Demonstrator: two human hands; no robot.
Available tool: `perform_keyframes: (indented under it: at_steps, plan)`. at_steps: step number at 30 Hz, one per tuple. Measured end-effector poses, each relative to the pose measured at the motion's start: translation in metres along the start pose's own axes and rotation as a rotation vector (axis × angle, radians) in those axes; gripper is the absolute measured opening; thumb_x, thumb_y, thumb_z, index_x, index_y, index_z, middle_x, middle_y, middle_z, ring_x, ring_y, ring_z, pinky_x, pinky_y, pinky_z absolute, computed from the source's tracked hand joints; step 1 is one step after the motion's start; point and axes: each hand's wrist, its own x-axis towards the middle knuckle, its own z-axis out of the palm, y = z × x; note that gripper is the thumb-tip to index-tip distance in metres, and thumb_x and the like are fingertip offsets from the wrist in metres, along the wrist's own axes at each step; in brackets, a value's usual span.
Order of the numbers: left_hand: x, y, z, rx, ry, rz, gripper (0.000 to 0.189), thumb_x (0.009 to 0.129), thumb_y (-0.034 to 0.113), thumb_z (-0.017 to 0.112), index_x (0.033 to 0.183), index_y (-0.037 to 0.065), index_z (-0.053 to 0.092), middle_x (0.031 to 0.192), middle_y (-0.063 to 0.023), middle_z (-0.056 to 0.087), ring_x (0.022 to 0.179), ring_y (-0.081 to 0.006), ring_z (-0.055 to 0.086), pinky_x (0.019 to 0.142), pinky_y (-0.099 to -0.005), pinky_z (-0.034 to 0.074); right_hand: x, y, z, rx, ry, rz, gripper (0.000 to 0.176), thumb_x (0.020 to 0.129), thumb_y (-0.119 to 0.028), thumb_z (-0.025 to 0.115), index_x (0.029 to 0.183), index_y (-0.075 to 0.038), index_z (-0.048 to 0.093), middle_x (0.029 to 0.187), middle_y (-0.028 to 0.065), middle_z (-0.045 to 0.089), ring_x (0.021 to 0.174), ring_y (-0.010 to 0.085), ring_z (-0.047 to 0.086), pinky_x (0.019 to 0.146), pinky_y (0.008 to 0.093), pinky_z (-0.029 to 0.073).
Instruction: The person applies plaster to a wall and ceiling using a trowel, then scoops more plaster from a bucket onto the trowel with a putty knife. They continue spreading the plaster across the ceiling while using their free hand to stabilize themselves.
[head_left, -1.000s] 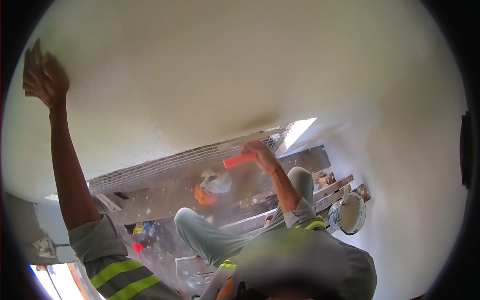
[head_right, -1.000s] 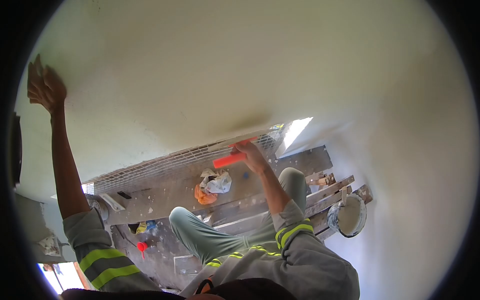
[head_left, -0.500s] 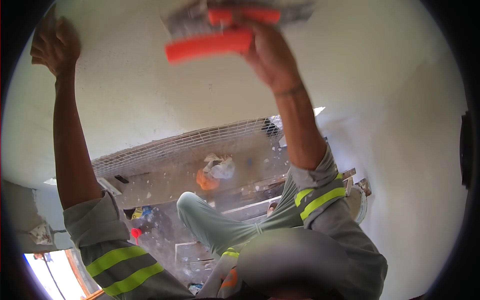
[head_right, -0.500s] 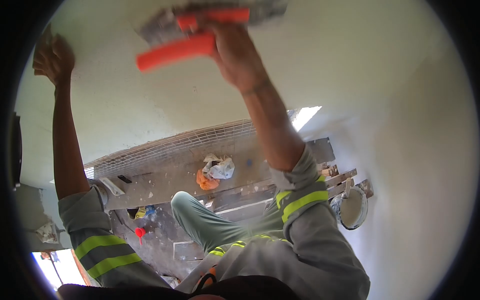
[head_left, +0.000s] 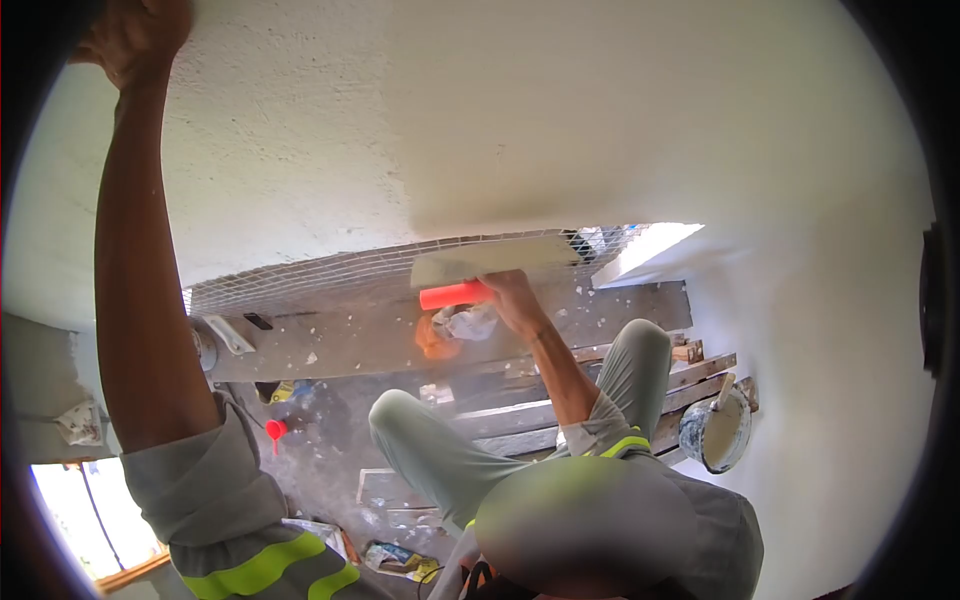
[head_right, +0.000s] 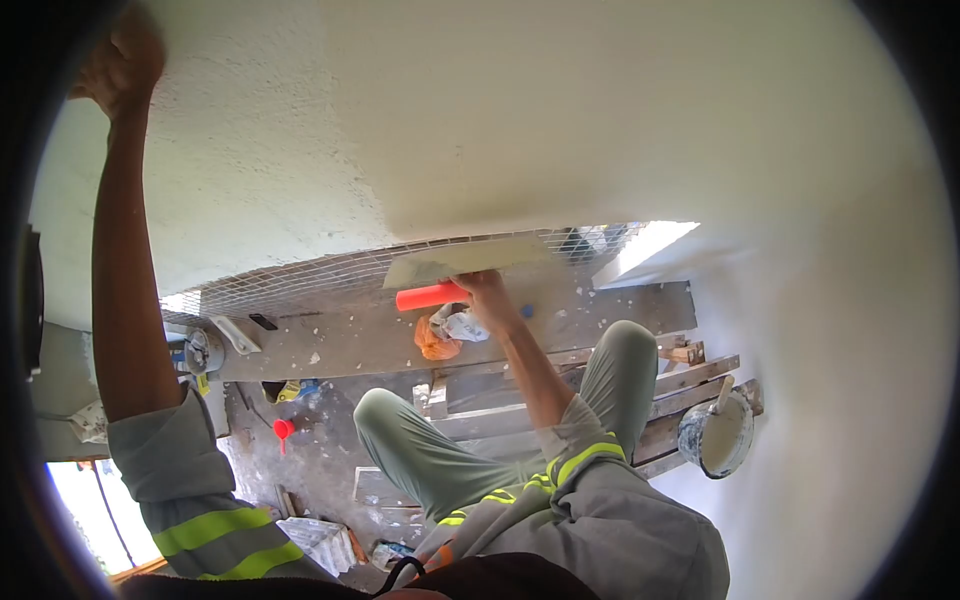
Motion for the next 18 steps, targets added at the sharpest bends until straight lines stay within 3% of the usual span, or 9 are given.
perform_keyframes:
  at_steps: [2,5,8,9,11,12,14,16,18]
  plan:
    - [0.001,-0.004,0.012,-0.064,0.232,0.02,0.051,0.1,0.042,0.025,0.134,0.01,0.047,0.138,-0.015,0.043,0.127,-0.0324,0.036,0.107,-0.0492,0.023,0.019,0.002,-0.003,0.026,0.058,0.073,0.024,0.091,-0.011,0.062,0.111,0.0,0.055,0.101,0.0081,0.062,0.095,0.0187,0.061,0.092,0.0361,0.045]
    - [0.007,0.003,-0.012,-0.078,-0.206,-0.089,0.06,0.103,0.043,0.019,0.149,0.004,0.017,0.154,-0.0248,0.014,0.138,-0.036,0.025,0.109,-0.0553,0.026,0.038,0.001,-0.001,0.001,0.023,-0.07,0.024,0.091,-0.018,0.064,0.105,0.001,0.058,0.097,0.0092,0.062,0.084,0.0198,0.063,0.087,0.0362,0.049]
    - [-0.004,-0.036,0.038,-0.139,0.164,0.005,0.064,0.093,0.054,0.038,0.14,0.009,0.038,0.135,-0.0264,0.035,0.113,-0.0384,0.037,0.097,-0.0574,0.024,0.037,-0.029,0.02,-0.081,0.032,-0.157,0.021,0.091,-0.016,0.062,0.103,0.001,0.06,0.096,0.0084,0.063,0.087,0.0183,0.062,0.086,0.035,0.049]
    - [-0.005,-0.034,0.033,-0.151,0.14,0.004,0.063,0.094,0.051,0.037,0.14,0.008,0.037,0.137,-0.0254,0.035,0.113,-0.0374,0.037,0.097,-0.0566,0.024,0.034,-0.049,0.038,-0.08,0.01,-0.185,0.021,0.091,-0.015,0.062,0.104,0.001,0.06,0.095,0.0083,0.063,0.088,0.0177,0.062,0.085,0.0344,0.049]
    - [-0.003,-0.025,0.024,-0.185,0.104,-0.006,0.061,0.095,0.047,0.037,0.141,0.006,0.036,0.141,-0.0234,0.034,0.112,-0.0354,0.038,0.098,-0.0549,0.023,0.025,-0.111,0.083,-0.088,-0.028,-0.253,0.021,0.091,-0.014,0.061,0.105,0.002,0.061,0.095,0.008,0.063,0.09,0.0165,0.061,0.084,0.0332,0.049]
    - [0.0,-0.035,0.037,-0.233,0.188,0.165,0.054,0.097,0.04,0.035,0.14,0.007,0.04,0.146,-0.0168,0.035,0.113,-0.0304,0.038,0.099,-0.0496,0.023,0.024,-0.141,0.104,-0.061,-0.034,-0.279,0.022,0.091,-0.014,0.061,0.106,0.002,0.061,0.094,0.008,0.064,0.09,0.0164,0.06,0.084,0.0328,0.048]
    - [0.0,-0.025,0.03,-0.217,0.202,0.1,0.049,0.098,0.037,0.034,0.138,0.011,0.045,0.147,-0.012,0.037,0.115,-0.0265,0.038,0.1,-0.0459,0.023,0.022,-0.206,0.159,-0.004,-0.059,-0.343,0.024,0.091,-0.013,0.061,0.109,0.002,0.062,0.093,0.008,0.064,0.091,0.016,0.06,0.083,0.0319,0.048]
    - [0.005,-0.014,0.015,-0.198,0.206,0.051,0.046,0.098,0.035,0.033,0.137,0.013,0.048,0.147,-0.0088,0.038,0.117,-0.0234,0.038,0.1,-0.0428,0.023,0.009,-0.284,0.225,-0.164,-0.108,-0.556,0.027,0.091,-0.016,0.06,0.111,0.002,0.063,0.1,0.0087,0.066,0.093,0.0164,0.061,0.084,0.0315,0.049]
    - [0.005,-0.006,0.001,-0.182,0.174,0.017,0.044,0.098,0.033,0.034,0.135,0.016,0.051,0.147,-0.0074,0.039,0.12,-0.0211,0.038,0.1,-0.0401,0.024,0.02,-0.373,0.28,-0.171,-0.421,-0.683,0.02,0.091,-0.012,0.06,0.107,0.0,0.062,0.104,0.0115,0.067,0.093,0.0213,0.066,0.08,0.0343,0.055]
